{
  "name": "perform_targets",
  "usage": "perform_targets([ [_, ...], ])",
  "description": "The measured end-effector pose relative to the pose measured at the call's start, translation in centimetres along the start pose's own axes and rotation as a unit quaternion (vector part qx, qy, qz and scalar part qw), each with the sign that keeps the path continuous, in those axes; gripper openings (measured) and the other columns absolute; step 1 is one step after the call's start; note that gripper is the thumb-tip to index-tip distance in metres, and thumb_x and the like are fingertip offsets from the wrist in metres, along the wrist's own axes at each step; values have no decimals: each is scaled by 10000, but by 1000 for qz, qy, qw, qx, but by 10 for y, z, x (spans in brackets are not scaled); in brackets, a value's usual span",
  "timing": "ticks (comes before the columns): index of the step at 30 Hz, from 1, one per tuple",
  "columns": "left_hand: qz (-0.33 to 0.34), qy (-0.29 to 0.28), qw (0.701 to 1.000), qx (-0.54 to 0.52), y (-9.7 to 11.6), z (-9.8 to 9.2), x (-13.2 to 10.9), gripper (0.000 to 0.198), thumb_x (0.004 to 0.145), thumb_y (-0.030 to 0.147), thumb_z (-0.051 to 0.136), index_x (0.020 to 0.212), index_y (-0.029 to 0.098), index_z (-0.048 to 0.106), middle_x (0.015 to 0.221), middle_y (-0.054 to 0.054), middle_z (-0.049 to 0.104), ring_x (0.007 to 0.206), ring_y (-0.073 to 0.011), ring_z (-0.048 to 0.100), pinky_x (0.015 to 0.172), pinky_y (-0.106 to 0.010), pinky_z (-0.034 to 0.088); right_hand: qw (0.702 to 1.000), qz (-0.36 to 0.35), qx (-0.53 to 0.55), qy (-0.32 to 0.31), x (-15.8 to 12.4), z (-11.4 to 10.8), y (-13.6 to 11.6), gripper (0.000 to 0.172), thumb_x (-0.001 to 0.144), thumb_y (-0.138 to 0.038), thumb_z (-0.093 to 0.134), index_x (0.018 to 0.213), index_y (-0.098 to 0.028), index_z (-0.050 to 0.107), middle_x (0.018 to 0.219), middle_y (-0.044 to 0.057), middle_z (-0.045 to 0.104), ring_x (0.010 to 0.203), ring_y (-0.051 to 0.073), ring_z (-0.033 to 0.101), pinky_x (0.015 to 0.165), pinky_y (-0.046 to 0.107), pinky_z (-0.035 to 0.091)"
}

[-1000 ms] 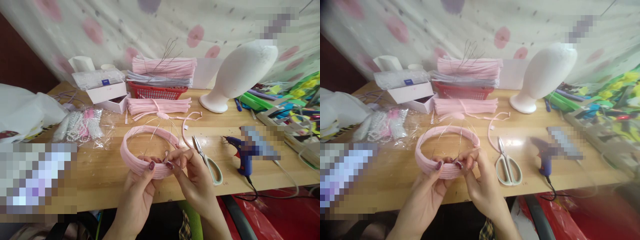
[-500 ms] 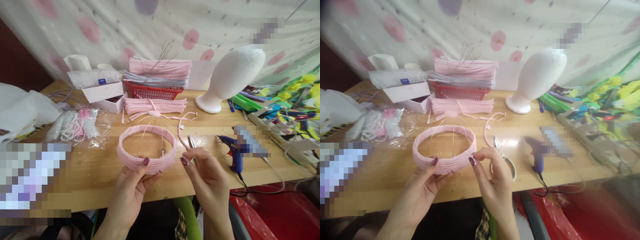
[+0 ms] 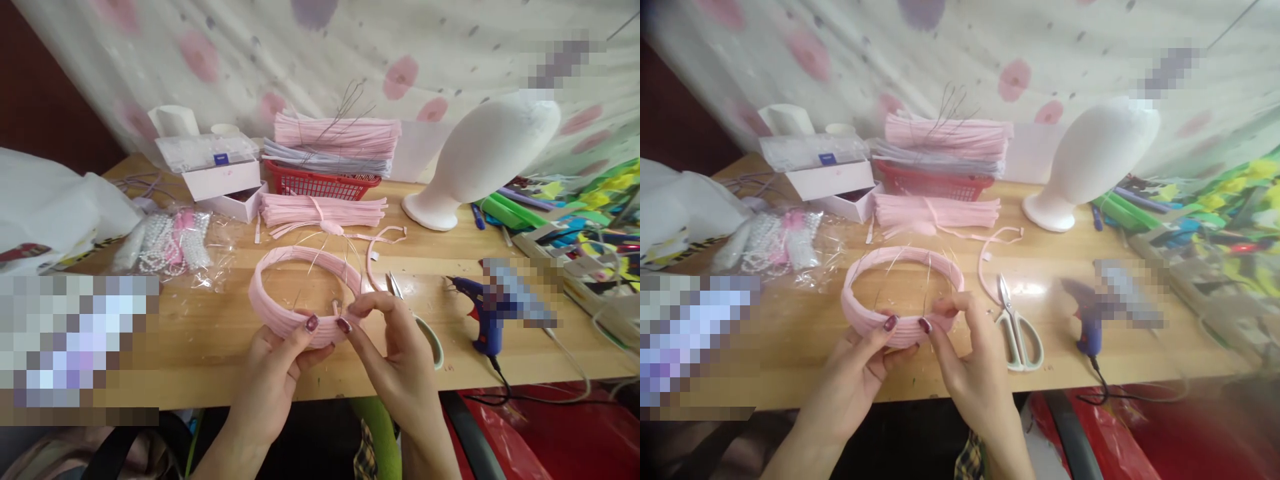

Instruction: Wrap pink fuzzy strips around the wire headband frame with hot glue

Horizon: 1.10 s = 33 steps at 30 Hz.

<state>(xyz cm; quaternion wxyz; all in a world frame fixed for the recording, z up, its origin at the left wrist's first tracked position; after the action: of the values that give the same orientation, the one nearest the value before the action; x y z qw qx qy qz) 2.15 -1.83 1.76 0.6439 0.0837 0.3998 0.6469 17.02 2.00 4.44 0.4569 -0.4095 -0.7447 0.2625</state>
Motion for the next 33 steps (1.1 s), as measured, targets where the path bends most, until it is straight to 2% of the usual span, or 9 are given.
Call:
perform_targets([
  [3,-3,-13,1000,-3,-1,-3,3,185,713,238,903,847,165,798,873,-39,813,762,-168,765,669,-216,645,998,-11,-20,-53,2,-1,1,241,959,-136,602,1161,-263,632,1094,29,695,1046,185,632,902,328,502],
  [6,-8,-25,1000,-1,-2,-4,4,169,704,227,909,831,174,810,862,-34,818,753,-161,765,660,-203,638,995,-37,-21,-89,3,1,0,208,975,-120,571,1081,-260,682,1019,11,729,972,176,640,856,320,502],
  [10,-2,-34,999,-3,-4,-5,5,141,692,206,913,795,177,821,807,-35,820,708,-152,761,626,-178,616,997,-28,-5,-75,4,3,-2,178,950,-116,609,1017,-246,710,947,2,741,886,165,647,785,304,511],
  [13,-1,-36,999,-2,-5,-7,6,128,700,211,910,792,181,826,809,-37,825,719,-150,764,632,-171,613,997,-17,8,-80,4,2,-2,170,939,-125,634,998,-249,733,938,-1,752,880,161,668,789,302,524],
  [16,-6,-41,999,-2,-6,-8,7,152,693,218,917,818,193,834,831,-33,830,747,-152,771,647,-171,620,995,-3,23,-99,5,-1,-1,200,936,-137,645,1065,-259,736,987,-6,776,925,156,696,831,297,535],
  [19,-8,-40,999,-5,-7,-10,8,156,685,220,923,811,195,834,821,-28,829,748,-145,771,658,-167,620,995,19,26,-90,5,-2,-1,192,924,-173,675,1089,-257,727,985,-10,782,916,150,702,830,283,540],
  [26,-3,-28,1000,2,-8,-7,7,144,695,229,919,799,184,830,822,-37,831,746,-144,767,654,-168,617,998,13,16,-61,4,3,1,95,908,-168,676,949,-243,716,827,-30,733,784,125,663,732,246,522],
  [33,17,-13,1000,-17,-9,-2,4,169,698,252,916,815,183,816,808,-31,816,731,-130,749,656,-175,613,997,27,20,-66,5,1,4,86,898,-180,680,926,-262,685,799,-57,676,769,107,606,736,211,495],
])
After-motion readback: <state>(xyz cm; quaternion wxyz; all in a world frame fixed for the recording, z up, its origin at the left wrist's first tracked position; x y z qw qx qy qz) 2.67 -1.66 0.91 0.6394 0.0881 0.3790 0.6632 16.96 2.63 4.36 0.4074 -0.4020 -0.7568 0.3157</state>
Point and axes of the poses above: each hand's wrist, its own x-axis towards the middle knuckle, its own z-axis out of the palm, y = z × x, the point moved 2 cm from there along x, towards the middle knuckle
